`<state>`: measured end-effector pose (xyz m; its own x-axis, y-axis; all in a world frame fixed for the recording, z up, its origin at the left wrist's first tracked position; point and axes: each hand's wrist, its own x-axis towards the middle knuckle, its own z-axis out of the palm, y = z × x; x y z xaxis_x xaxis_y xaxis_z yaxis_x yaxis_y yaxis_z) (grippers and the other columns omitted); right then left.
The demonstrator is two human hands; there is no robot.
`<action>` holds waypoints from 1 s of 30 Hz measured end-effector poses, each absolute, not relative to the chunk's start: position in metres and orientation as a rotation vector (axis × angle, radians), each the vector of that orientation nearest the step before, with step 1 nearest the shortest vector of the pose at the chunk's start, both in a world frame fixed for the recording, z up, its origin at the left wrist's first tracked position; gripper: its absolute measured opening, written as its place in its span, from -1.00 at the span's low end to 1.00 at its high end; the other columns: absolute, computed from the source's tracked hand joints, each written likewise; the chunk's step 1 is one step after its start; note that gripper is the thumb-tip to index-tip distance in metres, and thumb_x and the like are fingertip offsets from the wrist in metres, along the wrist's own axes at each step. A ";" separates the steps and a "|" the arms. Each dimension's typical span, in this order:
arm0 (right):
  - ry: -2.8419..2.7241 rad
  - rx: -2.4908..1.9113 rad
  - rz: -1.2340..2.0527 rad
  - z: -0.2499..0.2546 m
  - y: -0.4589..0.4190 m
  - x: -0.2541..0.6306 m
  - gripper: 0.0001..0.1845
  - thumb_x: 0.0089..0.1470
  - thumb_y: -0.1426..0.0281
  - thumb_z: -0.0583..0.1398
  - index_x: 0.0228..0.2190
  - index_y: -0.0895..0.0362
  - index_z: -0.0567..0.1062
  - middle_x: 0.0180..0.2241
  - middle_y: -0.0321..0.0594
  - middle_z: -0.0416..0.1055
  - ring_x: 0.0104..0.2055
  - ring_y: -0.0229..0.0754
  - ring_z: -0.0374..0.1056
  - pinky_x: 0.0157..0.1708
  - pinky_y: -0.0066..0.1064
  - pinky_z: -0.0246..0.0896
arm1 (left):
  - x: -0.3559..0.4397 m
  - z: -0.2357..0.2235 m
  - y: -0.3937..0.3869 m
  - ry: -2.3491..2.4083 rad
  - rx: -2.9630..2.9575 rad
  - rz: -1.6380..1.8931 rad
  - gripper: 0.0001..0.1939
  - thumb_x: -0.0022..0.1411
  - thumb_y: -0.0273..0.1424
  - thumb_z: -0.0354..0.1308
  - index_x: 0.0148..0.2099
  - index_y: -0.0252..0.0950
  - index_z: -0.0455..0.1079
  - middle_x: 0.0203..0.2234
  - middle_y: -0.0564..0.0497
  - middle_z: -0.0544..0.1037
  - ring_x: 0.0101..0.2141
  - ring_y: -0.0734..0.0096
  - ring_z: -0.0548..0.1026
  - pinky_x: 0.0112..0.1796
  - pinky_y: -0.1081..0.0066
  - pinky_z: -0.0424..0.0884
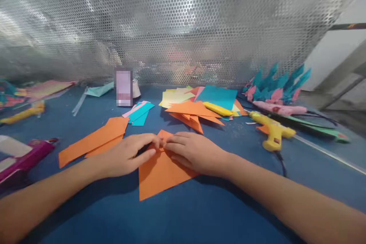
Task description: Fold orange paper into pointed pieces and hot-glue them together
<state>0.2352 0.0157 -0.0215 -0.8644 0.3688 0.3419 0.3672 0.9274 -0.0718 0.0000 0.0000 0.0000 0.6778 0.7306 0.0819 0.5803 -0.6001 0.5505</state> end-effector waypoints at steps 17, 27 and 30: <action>-2.730 -0.471 -0.123 -0.022 0.018 0.236 -0.69 0.26 0.44 -0.03 -0.11 0.20 0.45 -0.16 -0.03 0.44 -0.08 -0.09 0.32 -0.12 -0.24 0.31 | -0.006 -0.018 0.020 0.982 2.696 0.532 -0.81 0.26 -0.43 0.02 -0.07 -0.27 0.28 0.01 -0.12 0.38 0.13 0.22 0.24 0.09 0.20 0.21; -2.724 -0.490 -0.102 -0.024 0.018 0.236 -0.69 0.26 0.43 -0.03 -0.09 0.18 0.45 -0.13 -0.05 0.44 -0.10 -0.11 0.33 -0.12 -0.23 0.31 | -0.010 -0.019 0.027 1.109 2.847 0.431 -0.58 0.24 -0.27 0.04 0.12 -0.26 0.25 0.09 -0.08 0.35 0.14 0.12 0.22 0.14 0.06 0.04; -2.719 -0.494 -0.103 -0.024 0.018 0.236 -0.68 0.27 0.42 -0.03 -0.09 0.17 0.46 -0.14 -0.05 0.44 -0.10 -0.11 0.34 -0.12 -0.23 0.32 | -0.009 -0.015 0.026 1.124 2.878 0.391 -0.59 0.25 -0.26 0.04 0.12 -0.23 0.27 0.08 -0.06 0.37 0.14 0.11 0.22 0.15 0.04 -0.01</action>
